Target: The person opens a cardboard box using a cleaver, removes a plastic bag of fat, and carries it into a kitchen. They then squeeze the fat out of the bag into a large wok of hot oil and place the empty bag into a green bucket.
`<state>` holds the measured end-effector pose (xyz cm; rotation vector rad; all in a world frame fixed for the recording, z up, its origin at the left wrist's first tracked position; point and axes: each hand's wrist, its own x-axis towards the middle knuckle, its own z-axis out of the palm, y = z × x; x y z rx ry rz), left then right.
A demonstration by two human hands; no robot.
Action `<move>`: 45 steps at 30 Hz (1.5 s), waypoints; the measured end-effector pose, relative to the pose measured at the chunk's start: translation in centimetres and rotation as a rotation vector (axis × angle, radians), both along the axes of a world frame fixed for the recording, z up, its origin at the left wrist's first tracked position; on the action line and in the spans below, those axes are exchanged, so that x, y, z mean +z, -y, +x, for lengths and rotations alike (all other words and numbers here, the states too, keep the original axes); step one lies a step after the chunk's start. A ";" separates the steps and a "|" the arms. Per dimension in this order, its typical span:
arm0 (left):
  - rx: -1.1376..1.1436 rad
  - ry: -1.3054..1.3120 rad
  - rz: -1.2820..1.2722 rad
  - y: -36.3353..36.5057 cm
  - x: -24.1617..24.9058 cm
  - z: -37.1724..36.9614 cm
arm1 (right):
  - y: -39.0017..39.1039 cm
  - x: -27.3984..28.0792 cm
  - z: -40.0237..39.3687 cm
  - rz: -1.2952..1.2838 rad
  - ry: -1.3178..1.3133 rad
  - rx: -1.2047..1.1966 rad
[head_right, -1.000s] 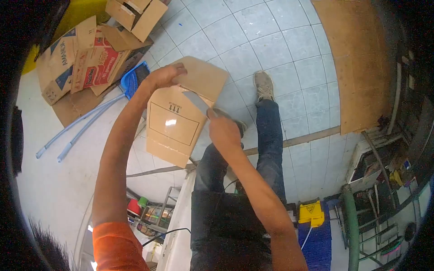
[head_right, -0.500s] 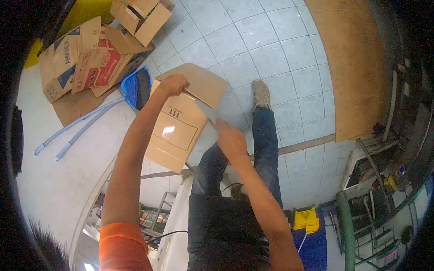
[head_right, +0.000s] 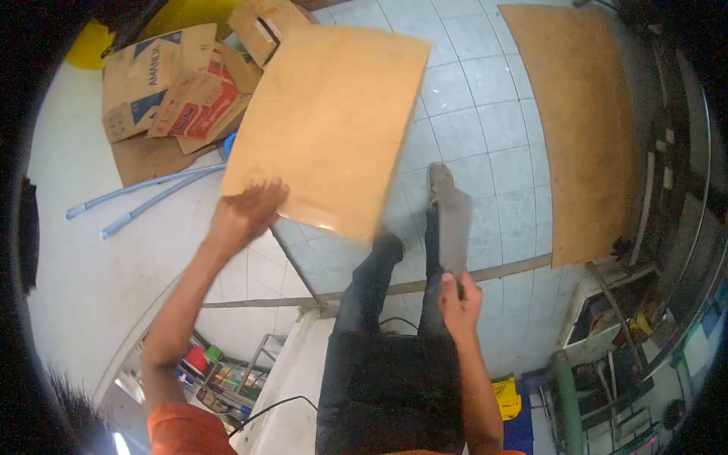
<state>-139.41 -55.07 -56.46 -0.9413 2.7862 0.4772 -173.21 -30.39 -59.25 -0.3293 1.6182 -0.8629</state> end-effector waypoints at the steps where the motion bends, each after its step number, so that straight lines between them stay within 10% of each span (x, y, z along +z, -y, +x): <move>1: 0.055 -0.073 -0.082 -1.4 0.2 -0.2 | 0.0 0.4 -0.1 -0.001 0.051 -0.089; 14: 0.409 -0.520 -0.362 -1.5 -17.9 -12.3 | -1.2 -1.6 3.1 0.140 0.033 -0.014; 18: 0.660 -0.550 -0.111 0.5 -17.4 -12.3 | 0.9 -2.7 4.3 0.132 -0.065 0.063; 29: 0.458 -0.220 0.010 -0.4 -15.9 -16.2 | 17.4 -1.8 0.4 -0.112 -0.610 0.635; 35: 0.509 -0.319 -0.069 -2.6 -15.4 -18.5 | 19.2 2.6 0.5 0.225 -0.527 0.764; 45: 0.645 -0.261 -0.253 -4.9 -15.5 -21.0 | 20.4 0.3 -0.1 -0.166 -0.886 1.086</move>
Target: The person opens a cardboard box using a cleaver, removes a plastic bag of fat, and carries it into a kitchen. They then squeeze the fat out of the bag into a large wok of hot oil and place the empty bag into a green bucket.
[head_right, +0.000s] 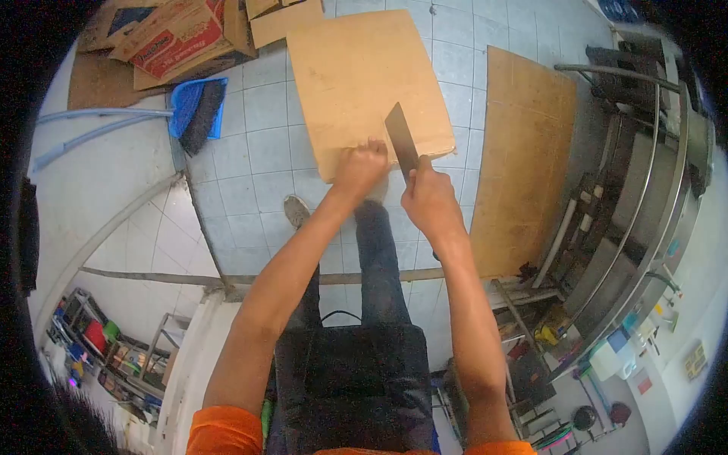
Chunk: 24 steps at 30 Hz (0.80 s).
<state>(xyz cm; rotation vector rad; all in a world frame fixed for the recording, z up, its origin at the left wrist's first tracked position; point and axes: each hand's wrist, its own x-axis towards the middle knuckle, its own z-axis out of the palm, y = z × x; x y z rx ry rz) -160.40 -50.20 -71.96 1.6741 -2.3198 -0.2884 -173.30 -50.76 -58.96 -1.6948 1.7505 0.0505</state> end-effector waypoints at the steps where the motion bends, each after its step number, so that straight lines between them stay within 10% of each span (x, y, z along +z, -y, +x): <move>1: 0.012 0.000 0.002 0.1 0.5 -0.1 | 0.1 -0.1 0.0 -0.009 -0.026 0.030; 24: -0.151 -0.090 -0.002 0.1 0.7 -0.8 | 2.1 -1.3 -0.7 0.202 -0.157 0.110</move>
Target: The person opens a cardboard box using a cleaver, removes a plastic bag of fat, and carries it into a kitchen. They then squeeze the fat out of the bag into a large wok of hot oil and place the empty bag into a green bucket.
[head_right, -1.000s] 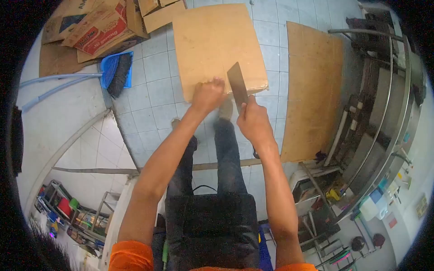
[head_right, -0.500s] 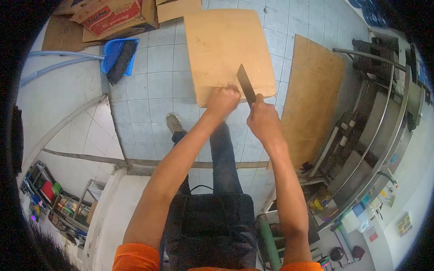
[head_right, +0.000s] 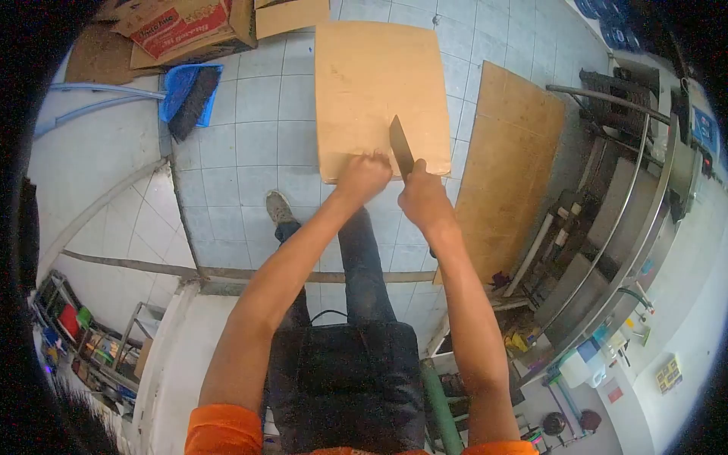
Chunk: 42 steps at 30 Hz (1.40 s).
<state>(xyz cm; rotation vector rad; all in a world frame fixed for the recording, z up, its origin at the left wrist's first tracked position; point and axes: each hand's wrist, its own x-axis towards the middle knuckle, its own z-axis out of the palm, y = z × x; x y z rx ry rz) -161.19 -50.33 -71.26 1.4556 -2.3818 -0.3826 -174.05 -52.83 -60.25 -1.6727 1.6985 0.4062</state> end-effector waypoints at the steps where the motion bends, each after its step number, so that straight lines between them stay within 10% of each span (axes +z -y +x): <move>1: -0.001 0.001 -0.004 0.0 -0.2 0.4 | -0.6 -0.6 -0.3 -0.058 0.034 0.028; 21: -0.077 0.044 0.036 -0.6 -1.4 7.1 | -4.5 -5.1 2.7 -0.082 0.195 -0.192; 34: -0.029 0.194 0.548 6.2 1.6 10.1 | -3.6 -6.9 2.1 -0.156 0.259 -0.179; 42: 0.443 0.044 0.678 3.8 -1.2 8.6 | -3.2 -5.3 1.8 -0.104 0.299 -0.216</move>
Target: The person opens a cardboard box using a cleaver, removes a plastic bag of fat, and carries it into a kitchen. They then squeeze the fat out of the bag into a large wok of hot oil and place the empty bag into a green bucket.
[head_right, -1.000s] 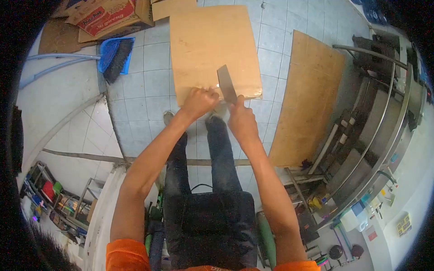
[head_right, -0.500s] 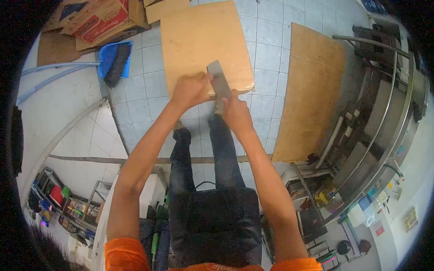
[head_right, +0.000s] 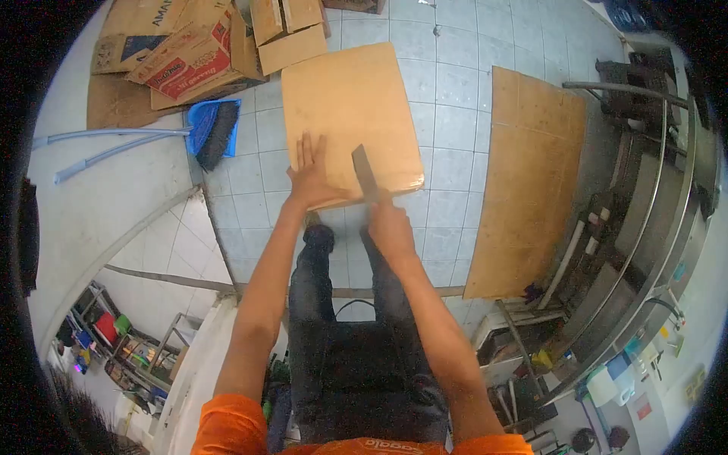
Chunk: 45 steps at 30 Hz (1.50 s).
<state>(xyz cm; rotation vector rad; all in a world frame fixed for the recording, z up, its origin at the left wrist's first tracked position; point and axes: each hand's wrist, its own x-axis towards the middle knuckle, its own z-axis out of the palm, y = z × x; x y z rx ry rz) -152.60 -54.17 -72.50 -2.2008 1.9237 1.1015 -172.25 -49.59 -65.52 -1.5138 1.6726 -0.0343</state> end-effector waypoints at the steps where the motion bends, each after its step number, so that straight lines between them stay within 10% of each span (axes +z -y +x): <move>1: 0.005 -0.003 0.003 0.2 0.5 -0.8 | 0.4 0.6 0.1 0.042 -0.038 -0.031; 25: -0.134 -0.027 0.046 1.3 1.6 -1.1 | 13.8 -5.7 7.1 0.067 -0.245 0.012; 45: 0.502 -0.091 0.045 0.9 -4.2 -7.2 | 8.6 -0.7 -0.3 0.136 -0.193 0.245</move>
